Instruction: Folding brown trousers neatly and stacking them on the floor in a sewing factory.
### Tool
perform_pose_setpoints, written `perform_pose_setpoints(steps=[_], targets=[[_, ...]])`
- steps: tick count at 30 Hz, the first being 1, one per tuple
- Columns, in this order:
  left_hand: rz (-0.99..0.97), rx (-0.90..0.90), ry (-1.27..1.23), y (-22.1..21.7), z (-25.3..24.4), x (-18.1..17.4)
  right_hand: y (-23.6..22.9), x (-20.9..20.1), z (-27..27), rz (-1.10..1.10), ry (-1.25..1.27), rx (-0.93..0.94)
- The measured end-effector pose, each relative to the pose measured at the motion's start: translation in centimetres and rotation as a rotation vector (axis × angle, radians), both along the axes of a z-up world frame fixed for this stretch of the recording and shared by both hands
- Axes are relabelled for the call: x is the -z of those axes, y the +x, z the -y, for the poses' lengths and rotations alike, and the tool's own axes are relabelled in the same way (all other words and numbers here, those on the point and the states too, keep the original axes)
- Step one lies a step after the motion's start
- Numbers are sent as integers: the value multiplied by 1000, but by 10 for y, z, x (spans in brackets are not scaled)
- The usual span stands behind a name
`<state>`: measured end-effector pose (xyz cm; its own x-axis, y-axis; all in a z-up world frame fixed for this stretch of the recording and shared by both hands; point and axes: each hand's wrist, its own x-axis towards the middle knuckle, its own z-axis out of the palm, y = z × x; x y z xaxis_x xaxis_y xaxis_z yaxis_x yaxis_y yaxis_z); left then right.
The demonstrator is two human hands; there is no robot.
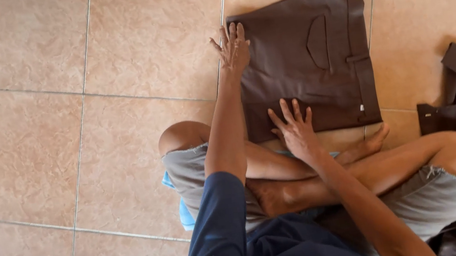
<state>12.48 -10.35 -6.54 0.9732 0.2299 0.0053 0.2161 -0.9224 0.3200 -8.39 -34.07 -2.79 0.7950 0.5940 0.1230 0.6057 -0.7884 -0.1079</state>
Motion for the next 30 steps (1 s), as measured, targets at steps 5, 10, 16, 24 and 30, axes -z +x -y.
perform_pose_setpoints(steps=[5, 10, 16, 24, 30], targets=[[-256, 12, 107, 29, 9, 26, 3, 13, -4, 86, 23, 36], [-36, -33, -254, -14, 2, -54, 21, 15, 12, -17, 61, 33], [-16, -425, -432, -135, 18, -31, 92, 11, 123, 187, 270, 751], [131, -470, -676, -140, 9, -9, 110, 38, 176, -408, 315, 997], [114, -379, -663, -133, 7, -12, 103, 9, 161, -502, 583, 1053]])
